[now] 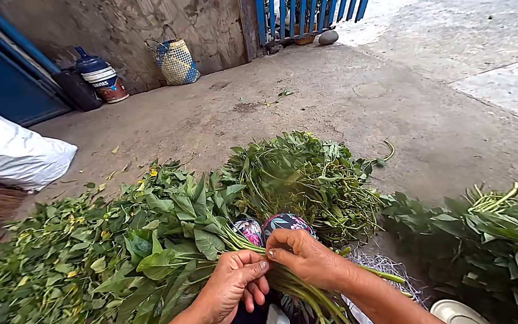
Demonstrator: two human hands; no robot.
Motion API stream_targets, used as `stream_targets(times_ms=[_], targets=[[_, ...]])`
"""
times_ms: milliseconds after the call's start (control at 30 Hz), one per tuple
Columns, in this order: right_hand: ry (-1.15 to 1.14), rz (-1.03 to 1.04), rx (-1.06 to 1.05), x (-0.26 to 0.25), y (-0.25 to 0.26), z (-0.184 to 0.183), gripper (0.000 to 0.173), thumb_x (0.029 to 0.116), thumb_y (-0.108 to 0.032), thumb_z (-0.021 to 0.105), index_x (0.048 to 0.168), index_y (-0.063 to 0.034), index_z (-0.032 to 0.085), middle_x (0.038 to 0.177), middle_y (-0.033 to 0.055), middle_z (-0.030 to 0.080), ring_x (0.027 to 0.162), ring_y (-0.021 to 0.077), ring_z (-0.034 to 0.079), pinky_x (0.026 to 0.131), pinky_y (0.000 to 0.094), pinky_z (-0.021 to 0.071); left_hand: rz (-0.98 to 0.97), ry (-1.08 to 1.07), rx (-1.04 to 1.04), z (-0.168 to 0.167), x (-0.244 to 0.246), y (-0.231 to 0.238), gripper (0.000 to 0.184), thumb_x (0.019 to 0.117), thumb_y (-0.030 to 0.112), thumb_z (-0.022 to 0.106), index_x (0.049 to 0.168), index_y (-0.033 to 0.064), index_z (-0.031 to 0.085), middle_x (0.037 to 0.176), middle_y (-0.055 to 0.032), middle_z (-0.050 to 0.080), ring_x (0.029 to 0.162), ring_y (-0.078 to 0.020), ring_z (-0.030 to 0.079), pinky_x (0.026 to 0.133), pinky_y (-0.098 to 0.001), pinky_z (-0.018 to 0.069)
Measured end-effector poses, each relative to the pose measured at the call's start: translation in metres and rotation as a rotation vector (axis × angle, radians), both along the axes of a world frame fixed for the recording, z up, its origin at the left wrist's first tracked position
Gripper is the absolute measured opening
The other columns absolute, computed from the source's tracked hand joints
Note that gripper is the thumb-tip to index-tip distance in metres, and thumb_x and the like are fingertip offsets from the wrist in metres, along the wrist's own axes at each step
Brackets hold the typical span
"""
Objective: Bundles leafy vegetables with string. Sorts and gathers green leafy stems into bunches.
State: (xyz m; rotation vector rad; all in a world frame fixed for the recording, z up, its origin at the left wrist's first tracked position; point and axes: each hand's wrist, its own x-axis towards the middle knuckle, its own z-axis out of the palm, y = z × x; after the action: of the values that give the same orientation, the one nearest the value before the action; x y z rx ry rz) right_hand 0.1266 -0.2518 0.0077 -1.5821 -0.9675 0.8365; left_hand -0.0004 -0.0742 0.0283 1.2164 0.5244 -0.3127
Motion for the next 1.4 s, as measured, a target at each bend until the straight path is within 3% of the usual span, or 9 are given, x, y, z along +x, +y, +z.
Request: stream_targets(times_ms=[200, 333, 433, 600, 700, 800, 1000, 1100, 1400], targets=[[-0.038, -0.017, -0.130, -0.002, 0.008, -0.003, 0.024, 0.1070, -0.022, 0.048, 0.108, -0.0061, 0.065, 0.089, 0.0043, 0.067, 0.080, 0.0113, 0.063, 0.076, 0.0303, 0.0524, -0.027, -0.146, 0.290, -0.005, 0.000, -0.008, 0.002, 0.0922, 0.002, 0.068, 0.090, 0.0023, 0.068, 0.065, -0.0080, 0.069, 0.048, -0.0136, 0.064, 0.041, -0.0253, 0.0516], [-0.050, -0.030, -0.144, -0.002, 0.010, -0.004, 0.023, 0.1072, -0.022, 0.048, 0.108, -0.0061, 0.065, 0.089, 0.0044, 0.068, 0.083, 0.0120, 0.066, 0.079, 0.0320, 0.0540, -0.052, -0.644, 1.193, -0.036, -0.003, -0.015, 0.008, 0.0866, 0.014, 0.060, 0.082, 0.0113, 0.066, 0.057, 0.0070, 0.054, 0.047, -0.0030, 0.050, 0.043, -0.0211, 0.0427], [-0.062, -0.034, -0.181, -0.001, 0.013, -0.002, 0.023, 0.1069, -0.022, 0.049, 0.108, -0.0060, 0.065, 0.089, 0.0050, 0.068, 0.084, 0.0127, 0.065, 0.080, 0.0333, 0.0535, -0.014, -0.938, 1.713, -0.050, -0.001, -0.016, 0.018, 0.0937, 0.013, 0.055, 0.079, 0.0084, 0.065, 0.059, 0.0000, 0.056, 0.050, -0.0126, 0.058, 0.043, -0.0281, 0.0472], [-0.040, -0.028, -0.222, 0.006, 0.019, -0.004, 0.020, 0.1042, -0.021, 0.054, 0.107, -0.0052, 0.066, 0.090, 0.0051, 0.068, 0.083, 0.0123, 0.064, 0.079, 0.0337, 0.0522, -0.113, -1.194, 1.939, -0.049, 0.004, -0.009, 0.016, 0.0960, 0.008, 0.055, 0.090, 0.0015, 0.068, 0.064, -0.0052, 0.059, 0.054, -0.0189, 0.057, 0.047, -0.0293, 0.0467], [-0.005, -0.019, -0.233, 0.008, 0.021, -0.005, 0.020, 0.1038, -0.020, 0.055, 0.108, -0.0048, 0.067, 0.091, 0.0049, 0.069, 0.083, 0.0111, 0.065, 0.080, 0.0327, 0.0526, -0.181, -1.227, 1.889, -0.047, 0.008, -0.002, 0.015, 0.0960, 0.010, 0.055, 0.089, 0.0025, 0.067, 0.063, -0.0042, 0.055, 0.053, -0.0185, 0.055, 0.046, -0.0300, 0.0444], [0.007, -0.057, -0.226, 0.006, 0.020, -0.006, 0.021, 0.1042, -0.022, 0.055, 0.112, -0.0057, 0.066, 0.086, 0.0043, 0.069, 0.079, 0.0121, 0.065, 0.078, 0.0337, 0.0538, -0.175, -0.870, 1.601, -0.042, 0.007, -0.008, 0.017, 0.0930, 0.017, 0.054, 0.079, 0.0111, 0.062, 0.056, 0.0021, 0.051, 0.046, -0.0126, 0.053, 0.041, -0.0303, 0.0423], [-0.035, -0.067, -0.186, -0.002, 0.001, 0.003, 0.021, 0.0895, -0.016, 0.061, 0.107, -0.0057, 0.067, 0.099, 0.0053, 0.067, 0.088, 0.0126, 0.065, 0.078, 0.0321, 0.0540, -0.004, 0.081, 0.088, 0.003, 0.011, -0.009, 0.016, 0.1022, 0.006, 0.054, 0.088, 0.0041, 0.060, 0.051, -0.0001, 0.046, 0.036, -0.0111, 0.049, 0.035, -0.0269, 0.0475], [-0.179, -0.076, -0.155, -0.010, -0.001, 0.000, 0.016, 0.0917, -0.020, 0.070, 0.098, -0.0060, 0.074, 0.103, 0.0067, 0.067, 0.097, 0.0132, 0.064, 0.086, 0.0297, 0.0536, 0.090, 0.116, -0.017, 0.002, 0.009, -0.011, 0.014, 0.0999, 0.003, 0.056, 0.087, 0.0029, 0.061, 0.051, 0.0004, 0.046, 0.037, -0.0095, 0.049, 0.035, -0.0255, 0.0474], [-0.375, -0.050, -0.099, -0.018, 0.000, -0.006, 0.024, 0.0939, -0.019, 0.052, 0.081, -0.0053, 0.068, 0.093, 0.0086, 0.060, 0.097, 0.0205, 0.057, 0.084, 0.0356, 0.0452, 0.101, 0.040, 0.011, -0.004, 0.005, -0.014, 0.011, 0.0963, 0.002, 0.060, 0.086, 0.0033, 0.061, 0.052, -0.0006, 0.049, 0.038, -0.0099, 0.050, 0.036, -0.0260, 0.0481]])
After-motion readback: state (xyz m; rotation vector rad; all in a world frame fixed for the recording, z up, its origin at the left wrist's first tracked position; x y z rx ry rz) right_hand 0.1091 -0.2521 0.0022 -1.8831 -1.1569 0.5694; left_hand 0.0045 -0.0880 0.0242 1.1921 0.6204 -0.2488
